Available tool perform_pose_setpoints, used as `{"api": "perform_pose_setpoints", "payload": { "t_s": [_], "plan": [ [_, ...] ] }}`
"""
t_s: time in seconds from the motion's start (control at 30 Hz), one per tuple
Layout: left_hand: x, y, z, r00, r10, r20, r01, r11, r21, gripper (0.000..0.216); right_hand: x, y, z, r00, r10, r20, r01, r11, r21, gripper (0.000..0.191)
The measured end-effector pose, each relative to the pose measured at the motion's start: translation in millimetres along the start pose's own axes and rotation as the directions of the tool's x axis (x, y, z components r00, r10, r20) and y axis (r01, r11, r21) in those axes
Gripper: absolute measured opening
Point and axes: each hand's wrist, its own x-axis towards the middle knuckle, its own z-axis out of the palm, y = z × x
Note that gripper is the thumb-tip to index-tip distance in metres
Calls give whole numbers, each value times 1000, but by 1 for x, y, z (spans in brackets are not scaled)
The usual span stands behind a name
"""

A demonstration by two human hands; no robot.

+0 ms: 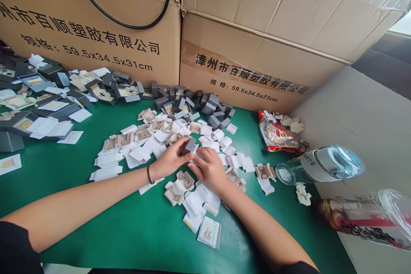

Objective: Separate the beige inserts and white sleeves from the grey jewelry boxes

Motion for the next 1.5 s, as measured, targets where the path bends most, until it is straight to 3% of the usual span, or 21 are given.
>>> {"api": "perform_pose_setpoints", "payload": {
  "t_s": [0.3,0.77,0.93,1.5],
  "plan": [
    [-1,2,0,1000,1,-17,0,997,78,55,-1,-5,1,997,-38,71,47,990,-136,19],
    [-2,11,1,999,-41,-1,41,983,177,57,0,1,0,999,31,29,-34,995,90,19],
    [-3,9,1,1000,-17,-4,17,991,132,55,2,1,0,998,64,-7,-63,989,134,21],
    [-4,19,1,1000,-17,15,12,964,266,52,-2,2,3,996,76,-38,-69,987,142,29]
  ]
}}
